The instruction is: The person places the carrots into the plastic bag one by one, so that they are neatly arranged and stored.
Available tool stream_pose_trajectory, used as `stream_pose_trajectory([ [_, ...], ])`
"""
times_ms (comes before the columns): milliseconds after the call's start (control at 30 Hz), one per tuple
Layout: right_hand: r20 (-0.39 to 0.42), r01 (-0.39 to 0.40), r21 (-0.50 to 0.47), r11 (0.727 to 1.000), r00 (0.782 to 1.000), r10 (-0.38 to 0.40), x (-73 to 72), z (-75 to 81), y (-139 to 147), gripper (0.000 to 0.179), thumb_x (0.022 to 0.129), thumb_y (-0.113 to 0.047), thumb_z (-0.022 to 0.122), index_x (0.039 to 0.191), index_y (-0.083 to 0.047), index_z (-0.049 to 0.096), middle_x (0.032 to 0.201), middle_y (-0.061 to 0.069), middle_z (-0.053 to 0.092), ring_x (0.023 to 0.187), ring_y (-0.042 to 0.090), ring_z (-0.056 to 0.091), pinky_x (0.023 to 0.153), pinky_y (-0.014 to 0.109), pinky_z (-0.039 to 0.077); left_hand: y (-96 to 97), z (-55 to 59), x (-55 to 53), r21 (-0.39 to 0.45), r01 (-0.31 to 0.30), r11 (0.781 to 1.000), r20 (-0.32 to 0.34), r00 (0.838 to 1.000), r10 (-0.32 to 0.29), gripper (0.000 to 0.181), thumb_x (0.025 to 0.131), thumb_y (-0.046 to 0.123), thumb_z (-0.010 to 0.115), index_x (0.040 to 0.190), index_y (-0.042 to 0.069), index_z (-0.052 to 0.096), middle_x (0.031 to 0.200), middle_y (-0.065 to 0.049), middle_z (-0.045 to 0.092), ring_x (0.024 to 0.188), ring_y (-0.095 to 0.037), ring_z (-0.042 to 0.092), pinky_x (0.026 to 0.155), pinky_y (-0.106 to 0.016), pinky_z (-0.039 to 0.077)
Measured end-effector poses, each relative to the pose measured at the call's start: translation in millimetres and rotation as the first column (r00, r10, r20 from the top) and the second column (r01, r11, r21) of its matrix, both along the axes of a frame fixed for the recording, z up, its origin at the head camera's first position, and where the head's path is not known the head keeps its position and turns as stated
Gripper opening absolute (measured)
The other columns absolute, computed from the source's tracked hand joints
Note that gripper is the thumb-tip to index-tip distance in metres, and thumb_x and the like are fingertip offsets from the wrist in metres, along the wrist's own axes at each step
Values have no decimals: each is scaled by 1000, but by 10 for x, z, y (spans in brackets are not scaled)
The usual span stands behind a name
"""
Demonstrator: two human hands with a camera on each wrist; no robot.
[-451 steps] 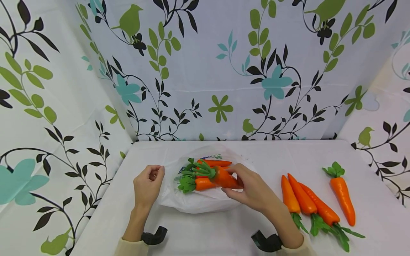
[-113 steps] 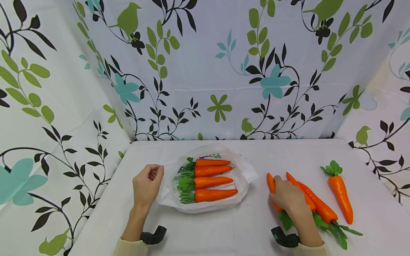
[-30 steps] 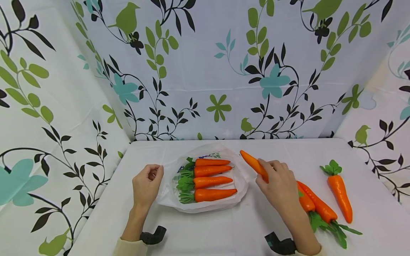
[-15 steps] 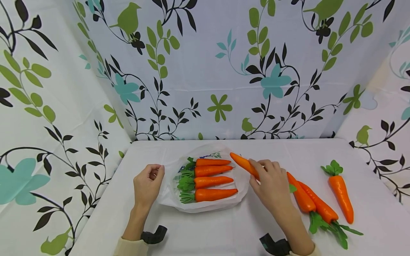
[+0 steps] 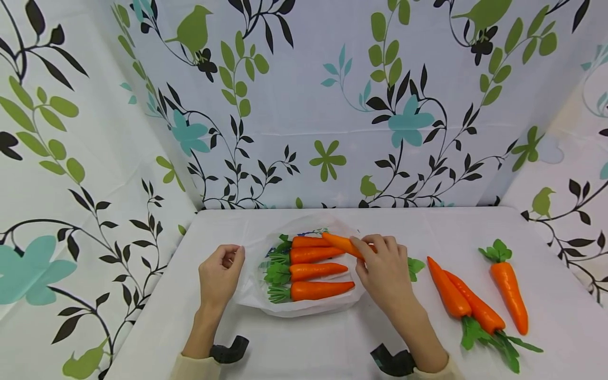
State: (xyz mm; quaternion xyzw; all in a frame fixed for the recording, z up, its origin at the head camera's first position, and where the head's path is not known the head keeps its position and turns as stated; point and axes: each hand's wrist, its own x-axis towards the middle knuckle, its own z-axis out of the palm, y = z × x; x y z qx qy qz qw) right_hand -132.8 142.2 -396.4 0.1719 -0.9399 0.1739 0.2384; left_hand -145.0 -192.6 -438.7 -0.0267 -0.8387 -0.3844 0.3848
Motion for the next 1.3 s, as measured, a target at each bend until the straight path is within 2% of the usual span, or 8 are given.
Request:
stream_pose_trajectory([
  [167,-33,-33,6,999,999,33,-36,-40,-71,43,83,-8,76,126,-13,68,115,14,63,106,34,50,88,52,42,7,11,-3,-1,1,1000,2,1000,-1,9,90,12,71,88,3,73,65,-4,63,57,-10,55,55,-13,43],
  [400,-37,-73,17,997,997,73,-67,-59,-231,44,83,-8,77,126,-14,68,115,12,63,108,33,51,88,51,42,7,30,5,4,-5,1000,8,1000,5,9,90,12,71,88,3,73,66,-4,63,57,-10,55,55,-15,44],
  [667,-97,-133,27,991,986,135,-114,-128,-418,44,80,-7,80,123,-15,70,113,10,63,106,31,52,85,48,42,0,24,8,0,-14,1000,13,1000,14,9,90,12,71,88,3,73,66,-4,64,57,-10,55,55,-13,43],
  [1067,-16,-156,30,987,987,157,-184,-213,-594,44,83,-7,79,125,-16,69,119,9,63,113,31,50,95,52,42,-5,22,-1,-3,-18,1000,7,1000,18,9,90,12,71,88,3,73,66,-4,64,57,-10,55,55,-13,43],
  [1300,-54,-209,35,977,976,211,-228,-300,-666,47,79,-5,81,123,-17,69,118,7,63,114,30,52,97,52,41,-2,23,7,10,-14,1000,11,1000,14,9,90,12,71,88,4,73,65,-4,64,57,-10,55,56,-13,43],
])
